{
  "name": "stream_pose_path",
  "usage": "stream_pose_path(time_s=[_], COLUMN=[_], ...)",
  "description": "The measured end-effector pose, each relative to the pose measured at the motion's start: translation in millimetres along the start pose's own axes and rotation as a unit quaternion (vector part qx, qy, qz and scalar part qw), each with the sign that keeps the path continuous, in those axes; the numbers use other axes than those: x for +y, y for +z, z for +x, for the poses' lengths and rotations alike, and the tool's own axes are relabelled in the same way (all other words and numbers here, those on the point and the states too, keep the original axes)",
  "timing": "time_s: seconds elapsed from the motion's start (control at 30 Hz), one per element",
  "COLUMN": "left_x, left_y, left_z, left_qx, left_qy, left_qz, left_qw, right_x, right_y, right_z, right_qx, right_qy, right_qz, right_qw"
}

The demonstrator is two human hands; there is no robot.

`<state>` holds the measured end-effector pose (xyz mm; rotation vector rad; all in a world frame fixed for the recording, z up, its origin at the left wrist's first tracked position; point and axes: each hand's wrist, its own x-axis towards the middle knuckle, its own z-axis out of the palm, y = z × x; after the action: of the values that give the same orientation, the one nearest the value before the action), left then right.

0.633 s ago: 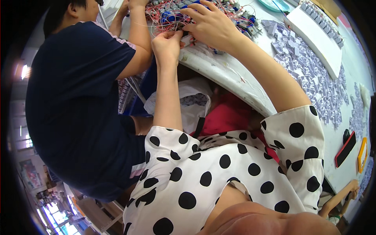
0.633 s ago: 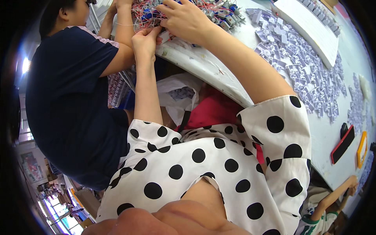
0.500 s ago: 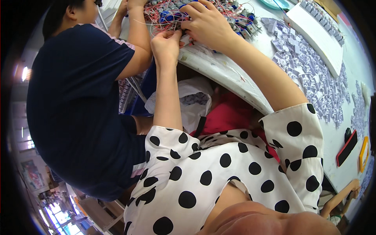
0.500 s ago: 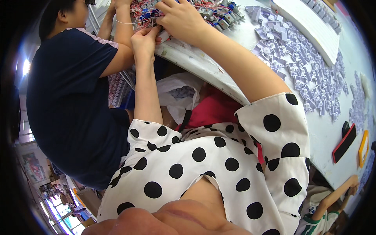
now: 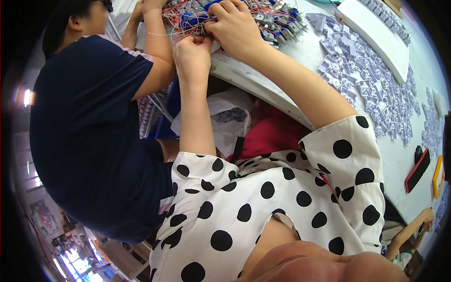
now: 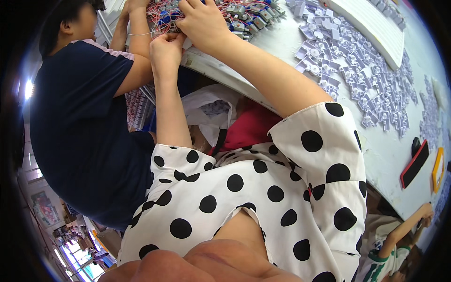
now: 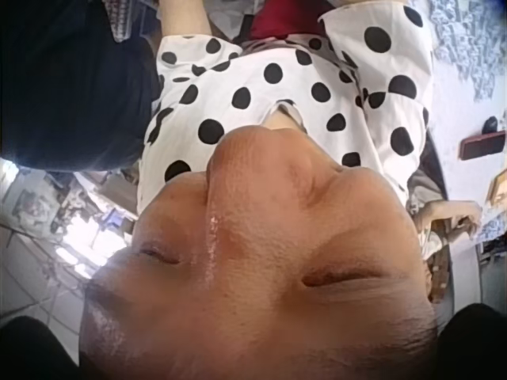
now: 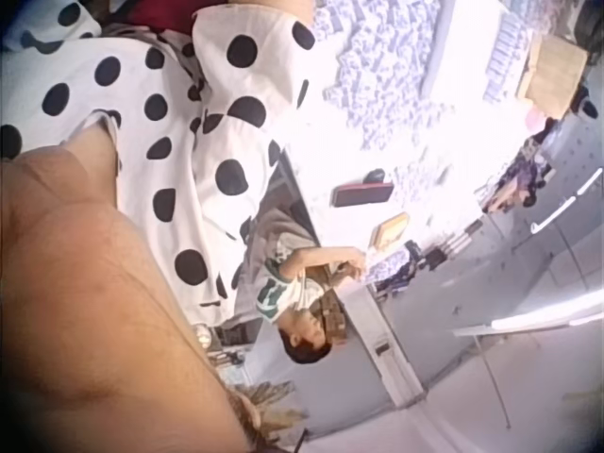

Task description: The person assembles components by hand, inserting small wired motors into plastic housing units and arranging the assembled units on a tray.

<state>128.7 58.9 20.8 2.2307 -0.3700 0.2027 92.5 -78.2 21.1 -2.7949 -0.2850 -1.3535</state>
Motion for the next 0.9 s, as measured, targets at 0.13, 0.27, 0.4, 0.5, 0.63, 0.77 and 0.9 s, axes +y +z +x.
stream_pose_path(time_s=[0.13, 0.27, 0.4, 0.5, 0.63, 0.77, 0.9], left_x=[-1.9, -8.3, -25.9, -20.7, -29.0, -23.7, -53.8], left_y=[9.2, 15.3, 16.6, 16.4, 14.6, 7.2, 10.4], left_z=[-2.6, 0.8, 9.8, 12.1, 18.3, 17.3, 25.2], left_qx=[0.026, 0.047, 0.041, 0.029, 0.012, -0.043, -0.037], left_qy=[0.025, 0.035, -0.011, -0.014, -0.038, -0.092, -0.104], left_qz=[-0.032, -0.059, -0.156, -0.176, -0.251, -0.297, -0.354], left_qw=[0.999, 0.997, 0.987, 0.984, 0.967, 0.949, 0.929], right_x=[3.5, 4.0, -3.0, -0.6, -2.3, 2.8, -5.0], right_y=[-0.1, -0.4, 0.8, 3.9, 0.6, -0.2, -0.9], right_z=[-0.7, -2.9, 0.9, 2.5, 5.1, 3.0, 6.5], right_qx=[0.013, -0.007, -0.007, 0.002, -0.010, -0.001, -0.002], right_qy=[0.012, 0.041, 0.046, 0.050, 0.061, 0.055, 0.035], right_qz=[0.015, 0.016, 0.021, 0.012, 0.011, 0.025, 0.036], right_qw=[1.000, 0.999, 0.999, 0.999, 0.998, 0.998, 0.999])
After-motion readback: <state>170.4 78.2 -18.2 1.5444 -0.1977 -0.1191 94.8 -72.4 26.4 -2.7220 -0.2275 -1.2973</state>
